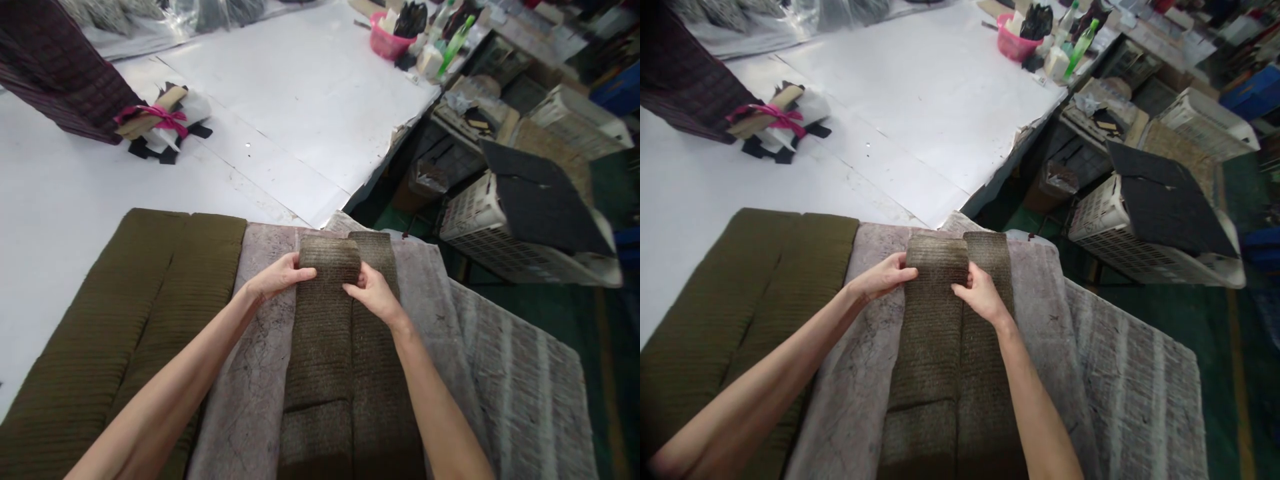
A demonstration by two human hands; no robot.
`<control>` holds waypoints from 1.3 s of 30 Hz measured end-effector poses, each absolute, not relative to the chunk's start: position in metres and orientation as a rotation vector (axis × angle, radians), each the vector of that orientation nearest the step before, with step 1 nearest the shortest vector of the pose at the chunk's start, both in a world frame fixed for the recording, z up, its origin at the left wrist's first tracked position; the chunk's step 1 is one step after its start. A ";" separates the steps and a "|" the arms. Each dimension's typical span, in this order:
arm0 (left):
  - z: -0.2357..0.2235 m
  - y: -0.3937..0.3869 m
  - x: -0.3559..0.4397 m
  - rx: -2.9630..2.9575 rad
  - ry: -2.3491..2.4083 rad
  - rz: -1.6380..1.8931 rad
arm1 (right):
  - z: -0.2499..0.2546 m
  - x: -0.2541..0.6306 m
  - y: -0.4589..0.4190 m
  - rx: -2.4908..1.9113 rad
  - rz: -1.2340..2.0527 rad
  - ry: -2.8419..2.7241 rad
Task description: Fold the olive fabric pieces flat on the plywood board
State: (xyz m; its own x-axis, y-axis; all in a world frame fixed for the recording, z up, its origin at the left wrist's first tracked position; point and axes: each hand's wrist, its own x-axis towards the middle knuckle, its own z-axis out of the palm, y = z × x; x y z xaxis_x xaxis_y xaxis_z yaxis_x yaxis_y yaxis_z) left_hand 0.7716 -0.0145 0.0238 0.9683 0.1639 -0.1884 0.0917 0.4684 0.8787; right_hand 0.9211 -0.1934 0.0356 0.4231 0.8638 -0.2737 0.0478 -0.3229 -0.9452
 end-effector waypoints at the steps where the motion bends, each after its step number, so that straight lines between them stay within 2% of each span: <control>1: 0.024 -0.016 0.771 1.104 0.279 0.029 | 0.036 0.920 -0.193 -1.688 1.022 -0.789; 8: 0.031 -0.035 0.764 1.140 0.430 0.072 | 0.046 0.908 -0.199 -1.663 0.978 -0.761; 14: 0.026 -0.042 0.760 1.058 0.503 0.100 | 0.048 0.901 -0.214 -1.477 1.156 -0.732; 20: 0.026 -0.047 0.756 1.007 0.497 0.116 | 0.039 0.888 -0.219 -1.750 1.007 -0.795; 27: 0.033 -0.055 0.750 0.954 0.485 0.149 | 0.048 0.882 -0.234 -1.489 1.207 -0.700; 30: 0.030 -0.056 0.749 0.956 0.487 0.184 | 0.039 0.879 -0.238 -1.619 1.202 -0.746; 34: 0.031 -0.059 0.744 0.943 0.476 0.185 | 0.032 0.869 -0.241 -1.921 1.005 -0.831; 39: 0.040 -0.064 0.736 0.911 0.472 0.220 | 0.039 0.858 -0.251 -1.703 1.163 -0.756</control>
